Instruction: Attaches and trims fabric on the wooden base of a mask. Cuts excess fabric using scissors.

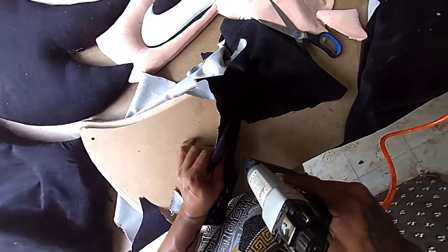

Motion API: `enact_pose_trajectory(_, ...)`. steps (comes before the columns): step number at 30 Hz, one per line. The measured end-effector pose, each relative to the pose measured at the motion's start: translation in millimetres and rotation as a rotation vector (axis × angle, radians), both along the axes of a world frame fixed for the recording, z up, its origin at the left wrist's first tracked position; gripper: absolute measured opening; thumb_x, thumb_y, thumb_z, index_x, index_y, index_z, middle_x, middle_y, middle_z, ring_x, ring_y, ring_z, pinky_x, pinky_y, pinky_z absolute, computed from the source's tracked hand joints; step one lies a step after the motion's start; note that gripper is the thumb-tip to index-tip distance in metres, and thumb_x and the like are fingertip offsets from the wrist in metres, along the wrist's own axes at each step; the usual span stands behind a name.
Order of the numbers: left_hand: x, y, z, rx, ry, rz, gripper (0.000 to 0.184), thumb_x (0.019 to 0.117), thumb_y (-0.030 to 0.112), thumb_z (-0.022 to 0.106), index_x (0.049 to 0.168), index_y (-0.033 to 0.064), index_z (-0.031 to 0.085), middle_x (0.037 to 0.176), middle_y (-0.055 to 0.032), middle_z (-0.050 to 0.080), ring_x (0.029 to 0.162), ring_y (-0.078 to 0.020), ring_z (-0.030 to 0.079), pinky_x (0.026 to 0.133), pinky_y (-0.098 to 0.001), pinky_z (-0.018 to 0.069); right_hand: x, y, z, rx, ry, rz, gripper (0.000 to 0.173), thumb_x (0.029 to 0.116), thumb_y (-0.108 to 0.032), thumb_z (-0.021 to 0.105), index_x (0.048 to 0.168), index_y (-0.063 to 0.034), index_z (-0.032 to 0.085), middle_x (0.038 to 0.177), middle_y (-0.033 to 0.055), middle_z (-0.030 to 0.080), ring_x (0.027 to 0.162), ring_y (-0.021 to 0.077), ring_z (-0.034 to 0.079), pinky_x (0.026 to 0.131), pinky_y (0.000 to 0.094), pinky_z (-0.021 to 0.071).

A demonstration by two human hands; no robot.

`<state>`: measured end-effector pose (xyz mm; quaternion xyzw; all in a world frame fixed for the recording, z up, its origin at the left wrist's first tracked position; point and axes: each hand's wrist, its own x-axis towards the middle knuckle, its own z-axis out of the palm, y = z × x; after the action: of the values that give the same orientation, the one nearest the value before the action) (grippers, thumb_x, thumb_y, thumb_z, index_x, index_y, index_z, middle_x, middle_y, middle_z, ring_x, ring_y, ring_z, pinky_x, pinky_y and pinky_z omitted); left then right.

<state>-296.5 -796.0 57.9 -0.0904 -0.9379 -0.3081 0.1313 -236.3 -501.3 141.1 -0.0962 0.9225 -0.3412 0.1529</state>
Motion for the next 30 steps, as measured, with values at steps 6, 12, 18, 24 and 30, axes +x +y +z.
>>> enact_pose_trajectory(6,-3.7,1.9,-1.1,0.043,0.002,0.007,0.011,0.0832,0.019,0.070,0.076,0.0141,0.063,0.138,-0.0106,0.061,0.146,-0.0330,0.041,0.123,-0.0535,0.0329,-14.4,-24.8,3.9,0.093,-0.036,0.031,0.049,0.0864,-0.050,0.069,0.130,-0.0268,0.071,0.097,-0.0032,0.077,0.079,0.0093,0.073,0.062,0.0384,0.0598)
enact_pose_trajectory(12,-3.3,0.9,0.3,0.155,-0.024,0.043,0.008,0.0836,0.015,0.071,0.079,0.0092,0.066,0.136,-0.0110,0.063,0.143,-0.0303,0.048,0.120,-0.0490,0.0414,-33.4,-38.3,13.3,0.147,-0.053,0.070,0.049,0.0857,-0.050,0.071,0.129,-0.0257,0.071,0.095,-0.0028,0.077,0.080,0.0093,0.073,0.064,0.0373,0.0598)
enact_pose_trajectory(18,-5.1,1.7,2.5,0.192,-0.058,0.084,0.008,0.0843,0.013,0.067,0.078,0.0083,0.067,0.136,-0.0103,0.064,0.140,-0.0262,0.051,0.117,-0.0447,0.0444,-43.5,-41.3,19.1,0.174,-0.038,0.037,0.042,0.0869,-0.054,0.070,0.115,-0.0227,0.073,0.083,-0.0028,0.074,0.072,0.0081,0.070,0.058,0.0360,0.0568)
enact_pose_trajectory(24,-5.3,0.7,5.4,0.216,-0.065,0.100,0.009,0.0837,0.013,0.070,0.078,0.0073,0.067,0.135,-0.0109,0.064,0.139,-0.0259,0.052,0.115,-0.0435,0.0471,-54.3,-33.8,18.1,0.188,0.111,0.015,0.038,0.0907,-0.055,0.066,0.104,-0.0209,0.075,0.080,-0.0053,0.072,0.073,0.0006,0.068,0.062,0.0263,0.0565)
enact_pose_trajectory(30,-6.8,1.5,6.3,0.226,-0.065,0.112,0.009,0.0832,0.012,0.069,0.076,0.0078,0.065,0.135,-0.0095,0.065,0.139,-0.0254,0.052,0.116,-0.0431,0.0460,-66.1,-44.9,15.3,0.226,0.140,0.016,0.036,0.0903,-0.055,0.065,0.105,-0.0243,0.074,0.078,-0.0096,0.070,0.070,-0.0009,0.066,0.058,0.0270,0.0550)
